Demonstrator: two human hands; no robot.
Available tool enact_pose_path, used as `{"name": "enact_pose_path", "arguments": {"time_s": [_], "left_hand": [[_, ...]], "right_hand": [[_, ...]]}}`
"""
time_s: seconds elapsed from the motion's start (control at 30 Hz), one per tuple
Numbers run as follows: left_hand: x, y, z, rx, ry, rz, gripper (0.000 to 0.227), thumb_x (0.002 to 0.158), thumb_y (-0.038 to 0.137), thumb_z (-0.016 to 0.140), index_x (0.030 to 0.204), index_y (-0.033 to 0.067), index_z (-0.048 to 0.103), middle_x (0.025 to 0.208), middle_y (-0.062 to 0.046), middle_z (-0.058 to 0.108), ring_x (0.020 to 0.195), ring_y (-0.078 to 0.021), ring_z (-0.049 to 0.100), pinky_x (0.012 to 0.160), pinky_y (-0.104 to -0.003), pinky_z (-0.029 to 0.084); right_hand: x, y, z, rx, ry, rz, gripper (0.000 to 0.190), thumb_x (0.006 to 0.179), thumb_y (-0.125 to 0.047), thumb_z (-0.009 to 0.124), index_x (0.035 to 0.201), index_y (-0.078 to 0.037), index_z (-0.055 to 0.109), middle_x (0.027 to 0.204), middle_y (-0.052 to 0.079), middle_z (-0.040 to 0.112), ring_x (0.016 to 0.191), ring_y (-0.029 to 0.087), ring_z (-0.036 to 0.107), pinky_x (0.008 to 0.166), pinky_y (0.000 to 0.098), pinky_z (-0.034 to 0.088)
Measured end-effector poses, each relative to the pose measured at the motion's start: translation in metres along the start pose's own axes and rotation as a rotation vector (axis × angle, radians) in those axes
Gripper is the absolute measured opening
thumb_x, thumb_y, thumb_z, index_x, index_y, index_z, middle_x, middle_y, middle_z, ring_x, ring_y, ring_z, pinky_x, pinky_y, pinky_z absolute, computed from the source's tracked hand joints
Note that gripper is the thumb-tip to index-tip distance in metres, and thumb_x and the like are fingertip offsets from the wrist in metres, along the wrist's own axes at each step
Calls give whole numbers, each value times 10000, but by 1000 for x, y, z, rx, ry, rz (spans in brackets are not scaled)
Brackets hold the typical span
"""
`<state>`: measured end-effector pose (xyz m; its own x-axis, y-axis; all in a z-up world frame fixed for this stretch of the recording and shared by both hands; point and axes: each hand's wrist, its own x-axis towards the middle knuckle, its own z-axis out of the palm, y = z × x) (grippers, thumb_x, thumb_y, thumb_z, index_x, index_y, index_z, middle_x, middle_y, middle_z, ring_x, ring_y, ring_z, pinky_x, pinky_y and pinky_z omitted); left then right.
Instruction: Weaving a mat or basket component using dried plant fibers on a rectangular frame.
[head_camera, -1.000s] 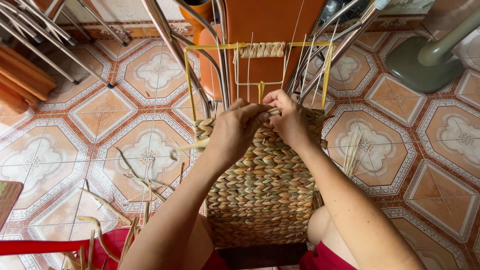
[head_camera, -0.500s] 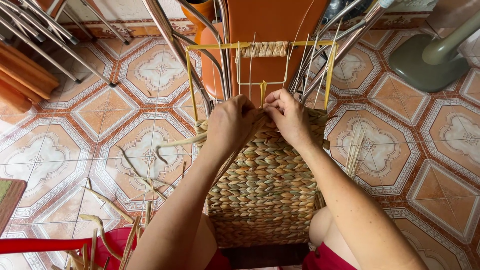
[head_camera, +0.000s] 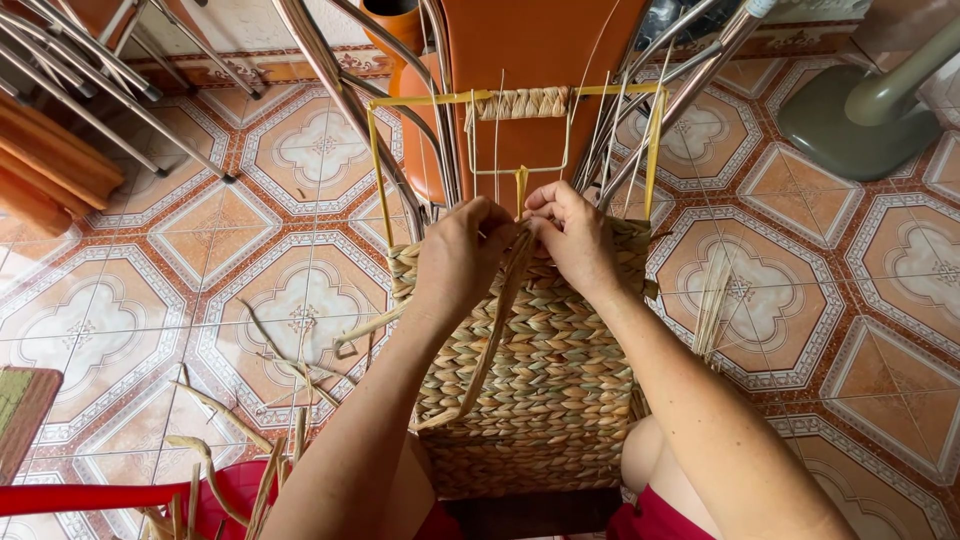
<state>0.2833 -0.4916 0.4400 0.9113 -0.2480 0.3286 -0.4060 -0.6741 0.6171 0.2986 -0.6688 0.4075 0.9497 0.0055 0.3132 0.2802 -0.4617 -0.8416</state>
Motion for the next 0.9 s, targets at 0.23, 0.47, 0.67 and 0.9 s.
{"name": "enact_pose_path", "arguments": {"time_s": [0.23,0.47,0.67,0.9], "left_hand": [[11,-6,17,50,73,-85,172,931,206,716,859,50,712,817,-102,732,684,-218,713,640,-384,576],[18,2,27,242,42,-124,233,959,231,675,891,8,668,822,-138,699,665,-218,664,549,-370,563],[20,-16,33,185,87,-127,214,950,244,687,871,47,710,799,-94,711,625,-175,656,521,-321,534],[17,-15,27,119,124,-108,174,909,256,726,880,90,765,825,-62,716,623,-171,659,509,-353,547]], "right_hand": [[0,2,0,8,2,-22,140,961,23,644,1083,-29,597,939,66,773,840,123,750,717,243,605],[1,10,2,-18,-8,-32,136,958,8,654,1076,-34,600,949,67,775,848,127,756,729,243,619],[1,8,1,-18,6,-49,135,963,15,648,1079,-30,596,964,75,781,866,134,760,748,256,614],[1,-2,0,-56,-1,6,133,964,3,634,1087,-32,596,978,69,783,865,131,754,740,264,603]]}}
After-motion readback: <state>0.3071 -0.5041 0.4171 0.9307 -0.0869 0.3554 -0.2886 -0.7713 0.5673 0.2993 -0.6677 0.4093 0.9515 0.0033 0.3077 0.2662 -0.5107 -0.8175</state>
